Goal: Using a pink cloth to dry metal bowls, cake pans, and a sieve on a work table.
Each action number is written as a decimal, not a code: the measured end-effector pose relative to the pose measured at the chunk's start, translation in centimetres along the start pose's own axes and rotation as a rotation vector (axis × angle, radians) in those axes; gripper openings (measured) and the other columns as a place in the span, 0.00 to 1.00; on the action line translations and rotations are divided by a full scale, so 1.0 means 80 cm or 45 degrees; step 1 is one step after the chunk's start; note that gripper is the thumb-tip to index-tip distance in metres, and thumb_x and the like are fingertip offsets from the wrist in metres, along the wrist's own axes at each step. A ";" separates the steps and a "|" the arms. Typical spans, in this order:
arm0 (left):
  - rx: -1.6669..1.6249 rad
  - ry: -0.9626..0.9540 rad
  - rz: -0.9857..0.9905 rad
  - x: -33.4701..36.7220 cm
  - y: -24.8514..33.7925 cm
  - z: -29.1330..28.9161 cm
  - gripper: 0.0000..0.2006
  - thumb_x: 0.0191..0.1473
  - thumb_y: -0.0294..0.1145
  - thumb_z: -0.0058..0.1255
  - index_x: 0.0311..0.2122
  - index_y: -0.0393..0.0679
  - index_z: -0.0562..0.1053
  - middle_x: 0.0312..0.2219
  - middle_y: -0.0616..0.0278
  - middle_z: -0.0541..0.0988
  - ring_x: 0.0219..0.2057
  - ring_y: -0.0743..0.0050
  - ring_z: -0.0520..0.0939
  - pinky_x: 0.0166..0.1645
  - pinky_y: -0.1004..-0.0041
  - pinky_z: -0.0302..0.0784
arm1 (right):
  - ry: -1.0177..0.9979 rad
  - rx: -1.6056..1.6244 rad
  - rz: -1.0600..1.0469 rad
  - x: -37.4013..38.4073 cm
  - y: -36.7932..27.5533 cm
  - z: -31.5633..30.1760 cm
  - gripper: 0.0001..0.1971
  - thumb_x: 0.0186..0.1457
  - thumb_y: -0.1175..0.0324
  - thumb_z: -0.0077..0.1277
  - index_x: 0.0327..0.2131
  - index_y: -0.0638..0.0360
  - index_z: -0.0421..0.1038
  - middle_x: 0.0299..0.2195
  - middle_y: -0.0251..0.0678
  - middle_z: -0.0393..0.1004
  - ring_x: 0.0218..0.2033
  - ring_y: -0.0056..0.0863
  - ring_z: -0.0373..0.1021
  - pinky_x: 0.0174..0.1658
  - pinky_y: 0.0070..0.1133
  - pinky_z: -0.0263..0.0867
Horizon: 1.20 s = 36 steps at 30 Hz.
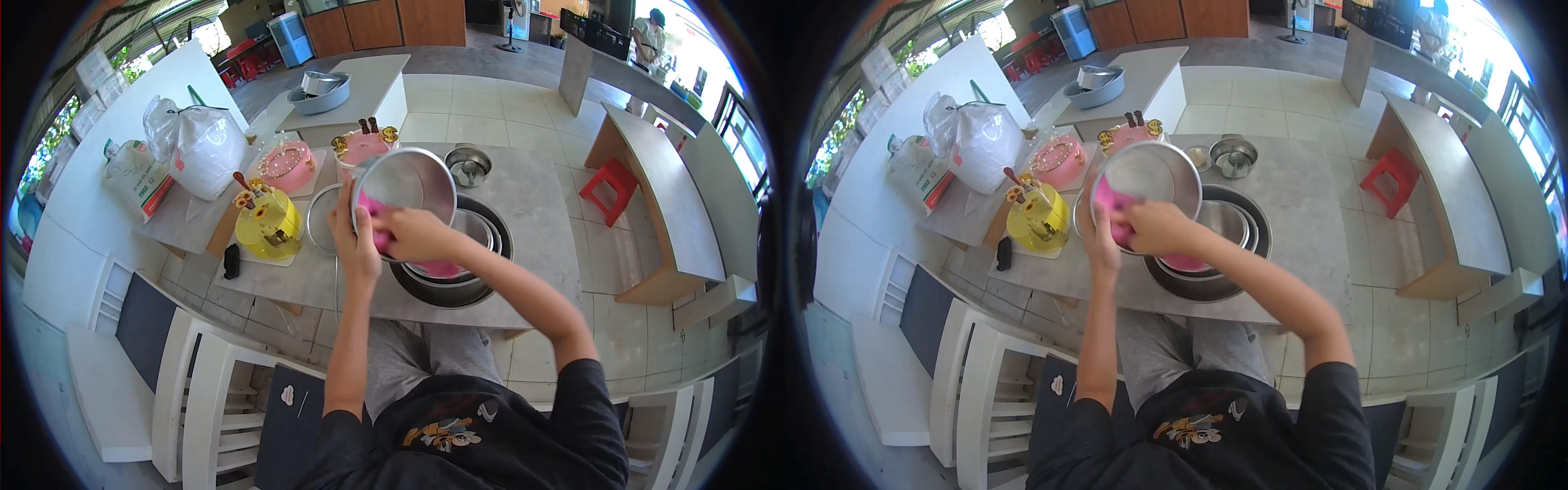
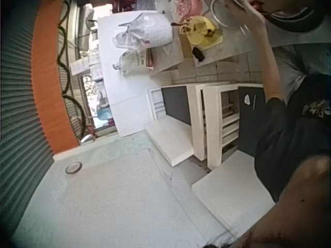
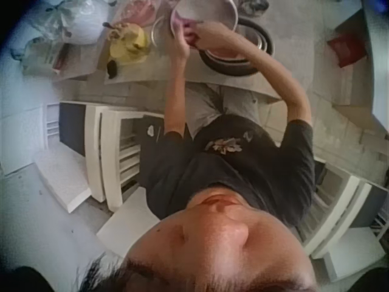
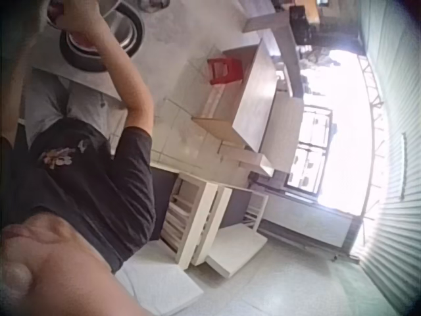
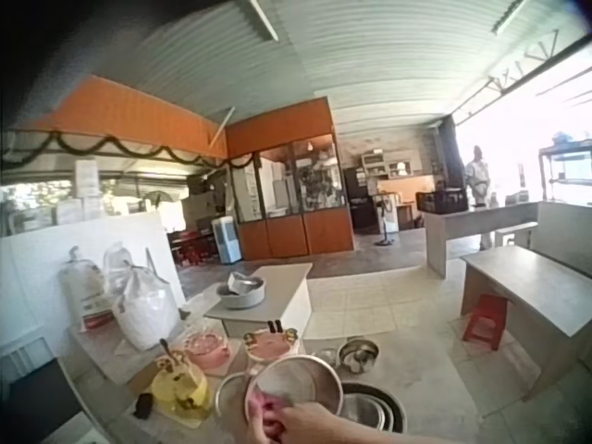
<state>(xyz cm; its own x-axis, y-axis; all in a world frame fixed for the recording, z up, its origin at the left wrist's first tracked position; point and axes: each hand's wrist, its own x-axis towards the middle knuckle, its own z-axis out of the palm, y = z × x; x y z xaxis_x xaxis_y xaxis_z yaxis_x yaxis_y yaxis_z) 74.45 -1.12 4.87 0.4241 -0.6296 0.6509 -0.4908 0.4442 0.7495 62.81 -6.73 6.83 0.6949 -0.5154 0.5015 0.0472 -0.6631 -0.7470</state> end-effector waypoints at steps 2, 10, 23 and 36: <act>0.064 -0.191 -0.207 0.001 0.005 -0.018 0.22 0.57 0.43 0.35 0.54 0.44 0.61 0.47 0.52 0.64 0.41 0.63 0.65 0.48 0.70 0.58 | -0.634 -1.102 0.177 -0.016 -0.031 -0.014 0.15 0.38 0.77 0.45 0.35 0.59 0.68 0.30 0.40 0.71 0.32 0.33 0.69 0.37 0.27 0.64; -0.310 -0.316 -0.194 -0.001 -0.013 -0.027 0.21 0.49 0.31 0.47 0.50 0.41 0.63 0.36 0.61 0.70 0.39 0.76 0.66 0.46 0.78 0.59 | 0.250 -0.614 -0.432 0.007 -0.075 -0.087 0.26 0.35 0.76 0.45 0.45 0.54 0.65 0.42 0.43 0.65 0.45 0.39 0.62 0.45 0.31 0.61; -0.367 -0.073 -0.124 0.019 0.031 -0.056 0.29 0.35 0.31 0.50 0.49 0.39 0.66 0.30 0.64 0.65 0.36 0.77 0.68 0.44 0.77 0.61 | 0.623 -0.172 -0.033 0.022 -0.018 -0.047 0.07 0.47 0.74 0.51 0.32 0.65 0.71 0.20 0.30 0.71 0.19 0.14 0.67 0.24 0.14 0.63; -0.513 -0.276 -0.158 0.008 0.033 -0.040 0.35 0.44 0.31 0.46 0.58 0.40 0.47 0.50 0.54 0.56 0.52 0.62 0.60 0.56 0.66 0.53 | 0.734 -0.753 -0.145 0.003 -0.020 -0.063 0.16 0.44 0.75 0.46 0.39 0.53 0.70 0.30 0.37 0.71 0.24 0.32 0.71 0.28 0.23 0.68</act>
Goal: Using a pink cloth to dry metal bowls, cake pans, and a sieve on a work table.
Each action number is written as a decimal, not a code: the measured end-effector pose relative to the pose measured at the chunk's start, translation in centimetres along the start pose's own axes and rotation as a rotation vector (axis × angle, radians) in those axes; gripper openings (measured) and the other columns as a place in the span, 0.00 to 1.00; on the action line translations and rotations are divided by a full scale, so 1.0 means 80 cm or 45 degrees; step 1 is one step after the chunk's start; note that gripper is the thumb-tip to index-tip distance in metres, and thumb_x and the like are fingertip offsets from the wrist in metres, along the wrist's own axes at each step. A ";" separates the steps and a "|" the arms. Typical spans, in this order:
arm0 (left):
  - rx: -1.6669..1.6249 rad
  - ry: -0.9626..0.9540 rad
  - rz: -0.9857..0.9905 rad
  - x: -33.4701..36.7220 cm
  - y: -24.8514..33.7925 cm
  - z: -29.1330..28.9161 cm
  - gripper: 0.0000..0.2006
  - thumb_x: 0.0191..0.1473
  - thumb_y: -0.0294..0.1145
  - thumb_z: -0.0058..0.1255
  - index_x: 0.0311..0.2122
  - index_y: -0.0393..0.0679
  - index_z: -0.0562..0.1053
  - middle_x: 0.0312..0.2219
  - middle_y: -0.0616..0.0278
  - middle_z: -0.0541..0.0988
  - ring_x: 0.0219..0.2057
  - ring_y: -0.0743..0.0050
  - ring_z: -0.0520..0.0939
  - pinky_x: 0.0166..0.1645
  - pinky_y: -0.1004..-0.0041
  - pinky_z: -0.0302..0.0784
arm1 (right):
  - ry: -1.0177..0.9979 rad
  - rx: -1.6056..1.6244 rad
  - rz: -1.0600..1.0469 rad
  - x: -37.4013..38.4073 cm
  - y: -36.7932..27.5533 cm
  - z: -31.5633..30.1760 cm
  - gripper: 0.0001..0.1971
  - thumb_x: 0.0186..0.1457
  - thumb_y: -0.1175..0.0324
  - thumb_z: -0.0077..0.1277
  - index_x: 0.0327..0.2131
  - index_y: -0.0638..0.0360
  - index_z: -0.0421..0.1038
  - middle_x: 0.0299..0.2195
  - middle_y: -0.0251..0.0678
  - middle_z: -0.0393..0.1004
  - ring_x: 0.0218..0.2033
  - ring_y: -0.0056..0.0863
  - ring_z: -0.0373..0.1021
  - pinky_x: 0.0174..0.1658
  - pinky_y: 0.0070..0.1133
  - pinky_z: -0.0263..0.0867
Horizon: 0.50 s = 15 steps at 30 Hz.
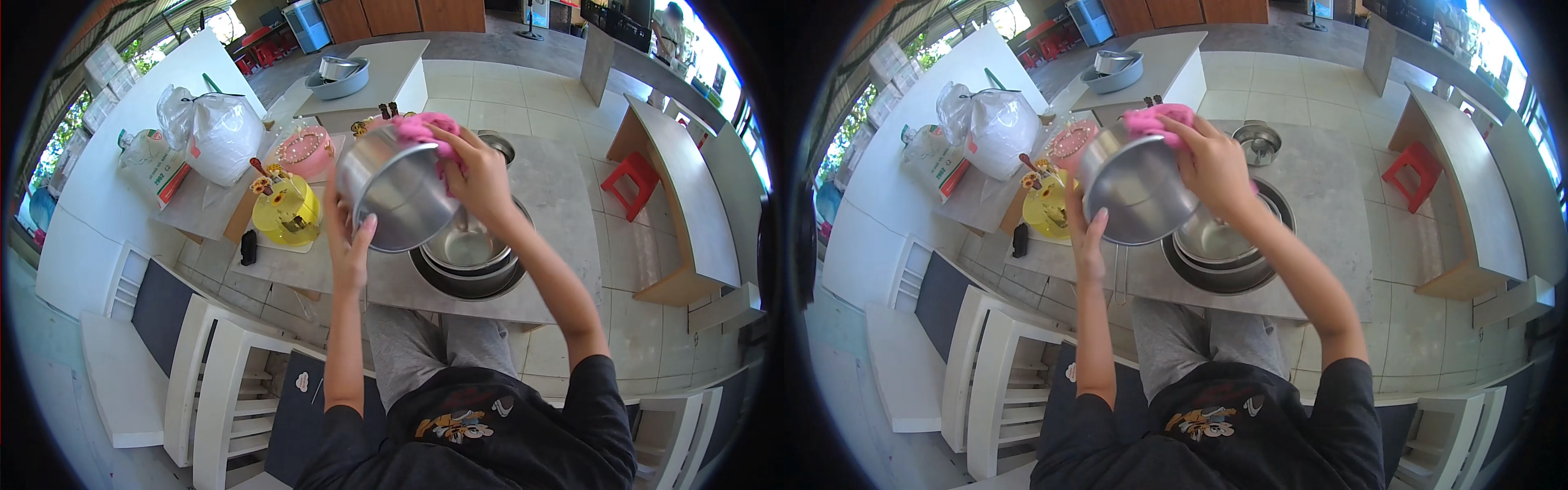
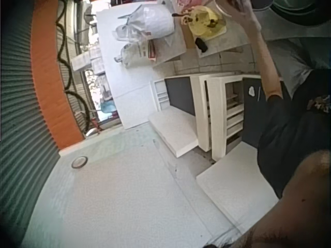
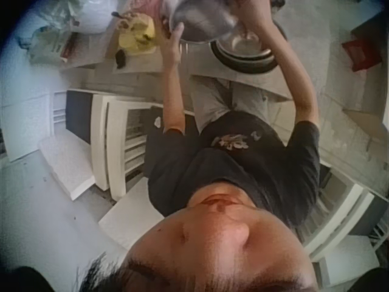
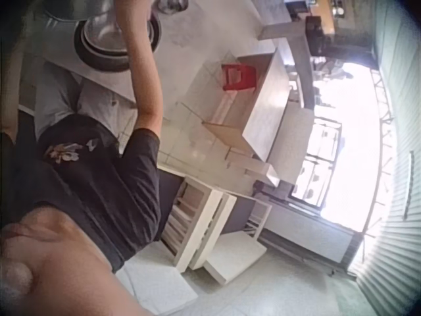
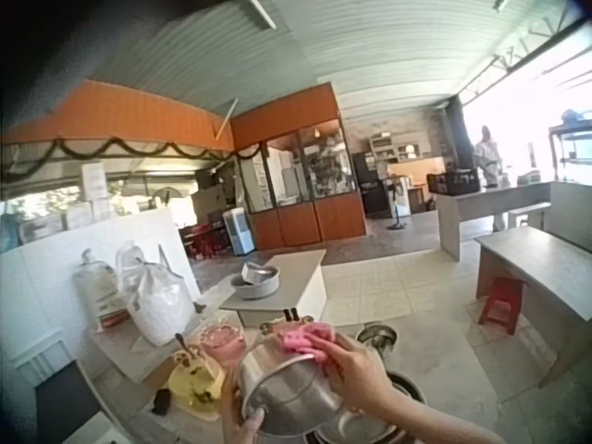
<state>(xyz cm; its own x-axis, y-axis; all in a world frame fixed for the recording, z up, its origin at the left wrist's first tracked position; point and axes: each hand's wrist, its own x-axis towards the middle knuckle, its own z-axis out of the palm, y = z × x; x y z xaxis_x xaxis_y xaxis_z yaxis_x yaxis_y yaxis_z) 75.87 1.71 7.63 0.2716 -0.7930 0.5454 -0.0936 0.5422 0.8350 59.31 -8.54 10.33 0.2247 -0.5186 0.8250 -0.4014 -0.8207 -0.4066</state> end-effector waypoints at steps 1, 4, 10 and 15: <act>0.130 -0.102 0.043 0.010 -0.006 -0.013 0.33 0.43 0.28 0.46 0.57 0.42 0.52 0.47 0.58 0.60 0.49 0.66 0.63 0.54 0.70 0.56 | -0.038 -0.071 -0.222 0.009 -0.003 0.000 0.17 0.42 0.75 0.46 0.40 0.52 0.70 0.31 0.37 0.71 0.26 0.32 0.71 0.29 0.25 0.67; 0.707 -0.250 0.109 0.023 -0.009 -0.015 0.31 0.40 0.22 0.45 0.54 0.42 0.56 0.45 0.61 0.62 0.47 0.71 0.64 0.51 0.72 0.59 | -0.049 -0.234 -0.580 0.012 -0.022 0.004 0.20 0.38 0.77 0.47 0.40 0.53 0.71 0.32 0.39 0.71 0.28 0.34 0.70 0.31 0.25 0.67; -0.067 0.222 0.158 0.020 -0.032 -0.007 0.32 0.36 0.21 0.40 0.53 0.38 0.56 0.50 0.57 0.61 0.47 0.67 0.66 0.52 0.70 0.60 | 0.161 0.436 -0.114 0.002 -0.012 0.012 0.22 0.36 0.79 0.53 0.40 0.55 0.69 0.30 0.38 0.71 0.29 0.29 0.71 0.29 0.20 0.66; -0.075 0.726 0.422 0.017 -0.019 0.062 0.37 0.37 0.27 0.40 0.57 0.35 0.47 0.54 0.50 0.53 0.54 0.59 0.58 0.58 0.66 0.50 | 0.348 1.480 1.085 -0.080 -0.058 0.104 0.25 0.51 0.70 0.45 0.52 0.62 0.49 0.41 0.39 0.62 0.43 0.24 0.60 0.43 0.20 0.59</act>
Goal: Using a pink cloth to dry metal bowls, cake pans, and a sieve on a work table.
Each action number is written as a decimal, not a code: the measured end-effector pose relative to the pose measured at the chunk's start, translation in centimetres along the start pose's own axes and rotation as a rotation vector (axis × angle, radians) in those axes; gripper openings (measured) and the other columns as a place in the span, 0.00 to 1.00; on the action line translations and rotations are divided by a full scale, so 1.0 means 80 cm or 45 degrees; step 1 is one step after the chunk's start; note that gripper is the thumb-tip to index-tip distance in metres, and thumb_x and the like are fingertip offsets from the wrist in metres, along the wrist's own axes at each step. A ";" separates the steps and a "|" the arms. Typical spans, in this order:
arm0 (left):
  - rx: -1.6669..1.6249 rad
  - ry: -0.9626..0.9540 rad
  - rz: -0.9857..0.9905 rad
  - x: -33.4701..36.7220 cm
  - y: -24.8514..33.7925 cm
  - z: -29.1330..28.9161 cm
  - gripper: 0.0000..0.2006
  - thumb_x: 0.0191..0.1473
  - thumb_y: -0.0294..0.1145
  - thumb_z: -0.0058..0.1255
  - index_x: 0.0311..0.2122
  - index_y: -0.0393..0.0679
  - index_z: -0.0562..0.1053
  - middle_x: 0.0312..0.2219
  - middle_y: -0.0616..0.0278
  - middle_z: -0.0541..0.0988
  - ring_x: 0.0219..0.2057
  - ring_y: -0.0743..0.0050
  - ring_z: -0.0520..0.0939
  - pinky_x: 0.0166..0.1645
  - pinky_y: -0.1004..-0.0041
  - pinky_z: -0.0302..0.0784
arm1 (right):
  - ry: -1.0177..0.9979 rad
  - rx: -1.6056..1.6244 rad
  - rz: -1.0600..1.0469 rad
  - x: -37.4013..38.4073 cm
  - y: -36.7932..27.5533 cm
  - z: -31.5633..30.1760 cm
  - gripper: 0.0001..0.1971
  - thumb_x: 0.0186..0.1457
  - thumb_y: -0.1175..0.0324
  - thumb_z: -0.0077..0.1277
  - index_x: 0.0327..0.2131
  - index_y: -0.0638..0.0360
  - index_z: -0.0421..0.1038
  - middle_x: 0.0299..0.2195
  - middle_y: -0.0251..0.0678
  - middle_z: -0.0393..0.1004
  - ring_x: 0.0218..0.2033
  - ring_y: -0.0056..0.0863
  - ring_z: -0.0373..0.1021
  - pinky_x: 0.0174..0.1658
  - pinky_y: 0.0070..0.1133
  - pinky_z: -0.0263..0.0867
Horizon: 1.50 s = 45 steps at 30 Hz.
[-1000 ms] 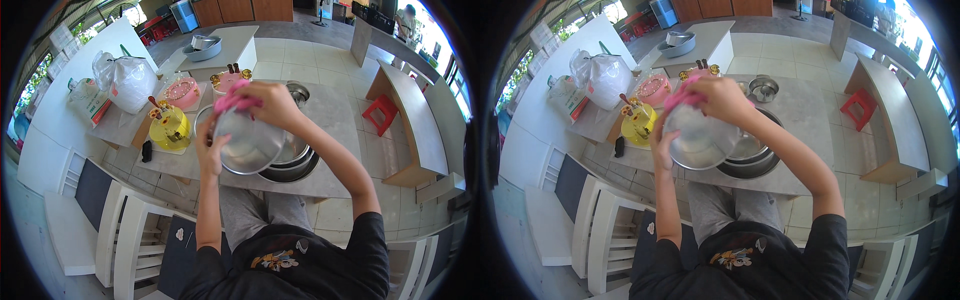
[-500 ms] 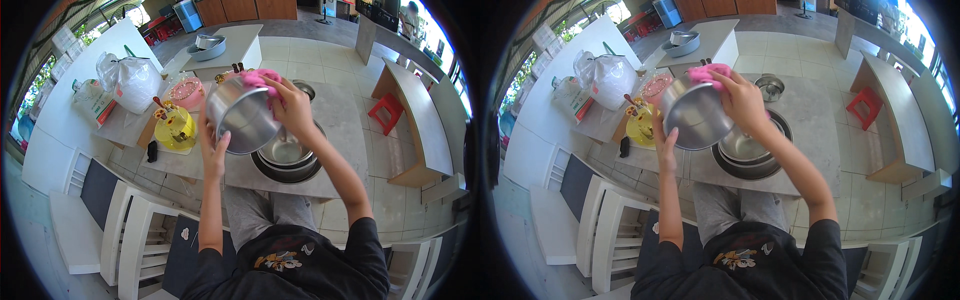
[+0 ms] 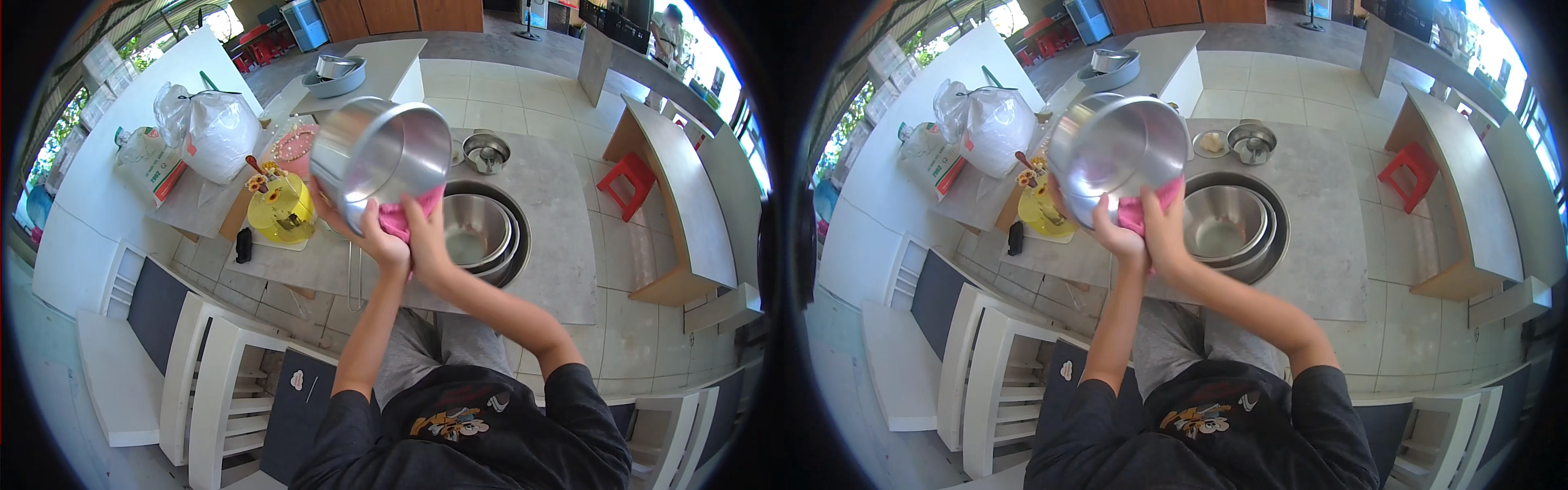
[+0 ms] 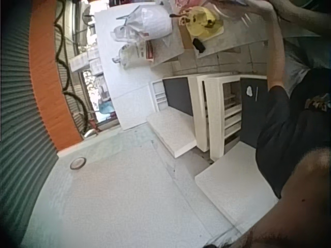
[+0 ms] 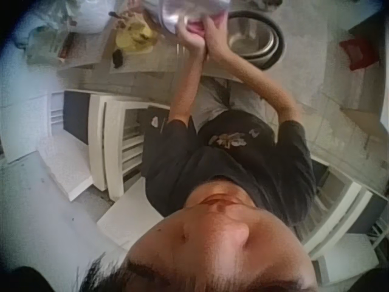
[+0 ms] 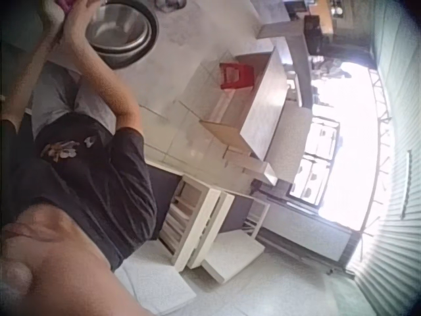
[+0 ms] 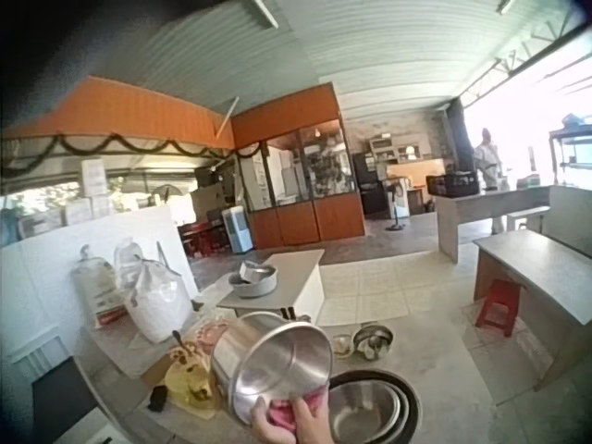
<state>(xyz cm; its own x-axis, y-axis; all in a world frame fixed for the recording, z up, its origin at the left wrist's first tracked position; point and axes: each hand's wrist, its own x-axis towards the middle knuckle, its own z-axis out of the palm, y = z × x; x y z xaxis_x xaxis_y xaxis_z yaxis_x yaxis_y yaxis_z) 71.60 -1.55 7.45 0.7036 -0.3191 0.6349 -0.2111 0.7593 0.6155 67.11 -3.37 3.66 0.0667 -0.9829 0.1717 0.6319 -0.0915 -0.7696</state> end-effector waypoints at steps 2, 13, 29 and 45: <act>0.052 -0.036 -0.024 -0.003 0.000 -0.008 0.38 0.36 0.27 0.40 0.58 0.35 0.46 0.55 0.50 0.52 0.54 0.58 0.58 0.58 0.66 0.50 | -0.042 0.129 0.194 -0.006 0.011 -0.005 0.24 0.52 0.71 0.44 0.51 0.62 0.47 0.40 0.39 0.61 0.42 0.24 0.59 0.45 0.20 0.57; 0.761 -1.104 -0.279 0.058 0.022 -0.068 0.33 0.35 0.22 0.44 0.54 0.39 0.58 0.43 0.57 0.68 0.39 0.71 0.72 0.45 0.73 0.66 | -1.060 -1.600 -1.534 0.082 -0.129 -0.018 0.18 0.38 0.75 0.50 0.38 0.51 0.66 0.37 0.37 0.65 0.35 0.35 0.66 0.37 0.26 0.63; 0.865 -1.115 0.626 0.036 0.015 -0.059 0.23 0.41 0.12 0.36 0.45 0.40 0.70 0.47 0.53 0.70 0.51 0.59 0.68 0.53 0.67 0.63 | -0.243 -1.370 -1.044 0.039 -0.064 -0.058 0.22 0.38 0.78 0.48 0.42 0.59 0.62 0.39 0.46 0.63 0.36 0.43 0.65 0.35 0.29 0.64; 0.023 -1.716 -0.239 -0.094 0.169 -0.037 0.18 0.39 0.40 0.58 0.37 0.49 0.72 0.44 0.54 0.63 0.45 0.61 0.64 0.45 0.69 0.63 | 0.080 -0.330 -0.416 0.017 -0.052 -0.116 0.14 0.52 0.71 0.45 0.43 0.65 0.61 0.37 0.34 0.68 0.38 0.22 0.64 0.41 0.19 0.59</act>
<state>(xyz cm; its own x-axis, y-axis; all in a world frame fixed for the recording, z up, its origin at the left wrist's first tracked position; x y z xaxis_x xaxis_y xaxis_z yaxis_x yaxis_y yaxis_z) 65.44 12.77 9.59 -0.4791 -0.7251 0.4946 -0.2022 0.6395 0.7417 57.41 -5.79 1.38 -0.1577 -0.9025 0.4007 0.3962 -0.4295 -0.8115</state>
